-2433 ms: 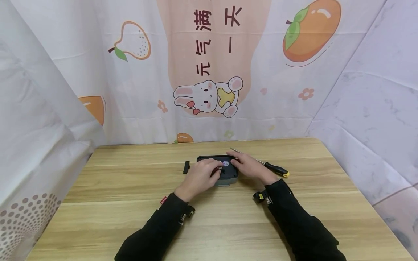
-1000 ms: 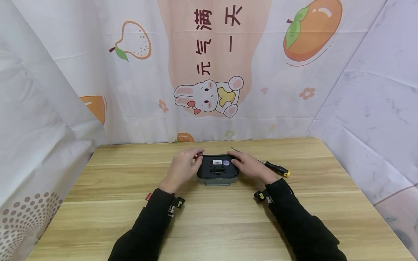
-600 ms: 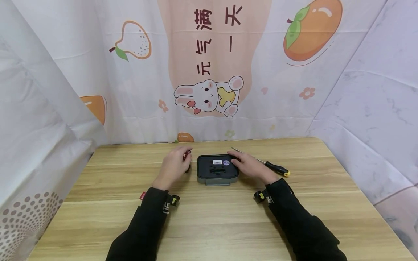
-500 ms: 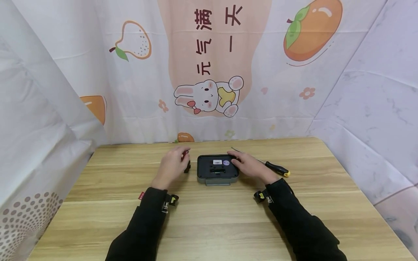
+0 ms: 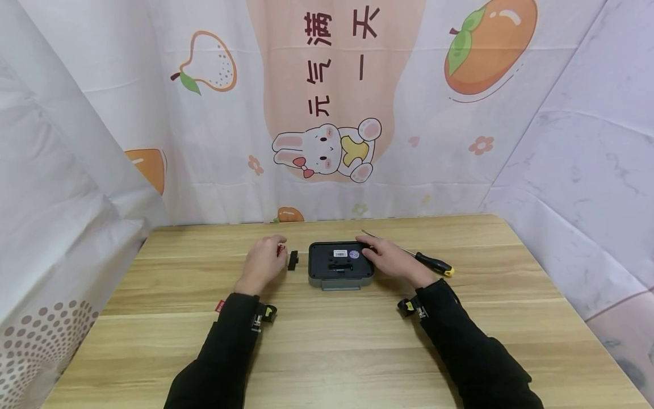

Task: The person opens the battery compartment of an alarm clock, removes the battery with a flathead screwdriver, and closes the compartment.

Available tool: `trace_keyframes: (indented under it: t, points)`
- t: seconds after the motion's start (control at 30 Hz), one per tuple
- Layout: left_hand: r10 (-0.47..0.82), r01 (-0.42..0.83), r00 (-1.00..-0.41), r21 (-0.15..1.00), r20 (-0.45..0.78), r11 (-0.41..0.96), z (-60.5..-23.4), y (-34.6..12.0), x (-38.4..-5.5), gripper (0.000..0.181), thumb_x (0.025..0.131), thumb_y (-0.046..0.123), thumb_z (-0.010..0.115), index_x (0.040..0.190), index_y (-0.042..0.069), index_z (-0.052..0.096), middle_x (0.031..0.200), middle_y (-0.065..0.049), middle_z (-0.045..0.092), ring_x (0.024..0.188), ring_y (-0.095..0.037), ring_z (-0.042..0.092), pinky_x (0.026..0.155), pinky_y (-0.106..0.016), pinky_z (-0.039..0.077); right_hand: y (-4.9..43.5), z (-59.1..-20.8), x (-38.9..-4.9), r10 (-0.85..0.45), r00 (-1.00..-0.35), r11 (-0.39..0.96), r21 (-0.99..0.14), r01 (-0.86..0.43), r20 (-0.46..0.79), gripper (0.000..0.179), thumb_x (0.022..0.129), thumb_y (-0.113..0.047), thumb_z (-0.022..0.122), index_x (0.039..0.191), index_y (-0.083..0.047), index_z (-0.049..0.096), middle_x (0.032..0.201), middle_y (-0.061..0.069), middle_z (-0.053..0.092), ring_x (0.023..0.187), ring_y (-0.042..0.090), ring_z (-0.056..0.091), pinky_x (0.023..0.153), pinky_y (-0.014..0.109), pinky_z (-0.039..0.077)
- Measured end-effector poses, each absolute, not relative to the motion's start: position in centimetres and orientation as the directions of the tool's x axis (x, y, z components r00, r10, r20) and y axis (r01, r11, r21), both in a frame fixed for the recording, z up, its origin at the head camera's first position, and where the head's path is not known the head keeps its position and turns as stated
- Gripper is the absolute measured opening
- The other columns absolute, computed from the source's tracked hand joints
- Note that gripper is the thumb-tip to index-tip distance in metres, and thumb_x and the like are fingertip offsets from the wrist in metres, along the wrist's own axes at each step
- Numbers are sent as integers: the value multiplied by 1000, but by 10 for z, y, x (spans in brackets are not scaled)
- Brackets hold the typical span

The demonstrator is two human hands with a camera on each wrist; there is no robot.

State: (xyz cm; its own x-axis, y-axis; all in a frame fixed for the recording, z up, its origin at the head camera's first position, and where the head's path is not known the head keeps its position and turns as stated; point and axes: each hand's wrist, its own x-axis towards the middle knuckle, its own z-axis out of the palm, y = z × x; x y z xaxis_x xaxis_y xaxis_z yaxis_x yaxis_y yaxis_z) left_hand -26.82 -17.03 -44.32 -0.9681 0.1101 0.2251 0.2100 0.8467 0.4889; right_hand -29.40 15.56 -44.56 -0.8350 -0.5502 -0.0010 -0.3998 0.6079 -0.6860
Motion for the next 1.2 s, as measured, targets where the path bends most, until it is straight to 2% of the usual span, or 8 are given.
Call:
trace_keyframes:
  t: [0.3,0.7,0.9,1.1,1.2]
  points:
    - [86,161,-981,481,174,862,-449,-172,-268,27,94,7,67,120,0,70,118,-19,70,101,-32,67,82,-44,54,156,-446,-295,-554,-833,610,-683,-401,-5,47,110,-12,44,154,1,39,157,22,39,146,36,34,113,54,34]
    - [60,121,-987,439,149,890,-451,-173,-268,24,94,9,70,117,2,72,110,-15,73,82,-25,66,65,-36,52,156,-446,-295,-546,-838,616,-681,-395,-8,47,110,-12,44,154,1,38,158,21,38,146,36,34,113,54,34]
    - [59,100,-992,409,113,907,-450,-175,-268,25,94,12,72,117,3,72,112,-16,72,87,-27,67,65,-38,52,157,-447,-295,-552,-834,615,-676,-406,-1,47,110,-12,43,154,2,38,157,22,39,145,37,36,111,54,35]
    - [57,85,-995,408,79,909,-449,-175,-267,27,93,16,71,118,5,71,114,-15,70,85,-27,64,59,-36,48,156,-445,-294,-554,-833,612,-681,-403,-4,47,110,-11,44,154,2,38,157,23,39,145,37,35,113,54,34]
    - [61,86,-995,405,72,910,-449,-175,-267,30,93,18,71,119,4,71,115,-17,68,87,-27,63,61,-36,48,156,-445,-294,-555,-832,609,-682,-404,-3,46,109,-11,44,154,2,39,156,23,39,145,37,35,113,54,34]
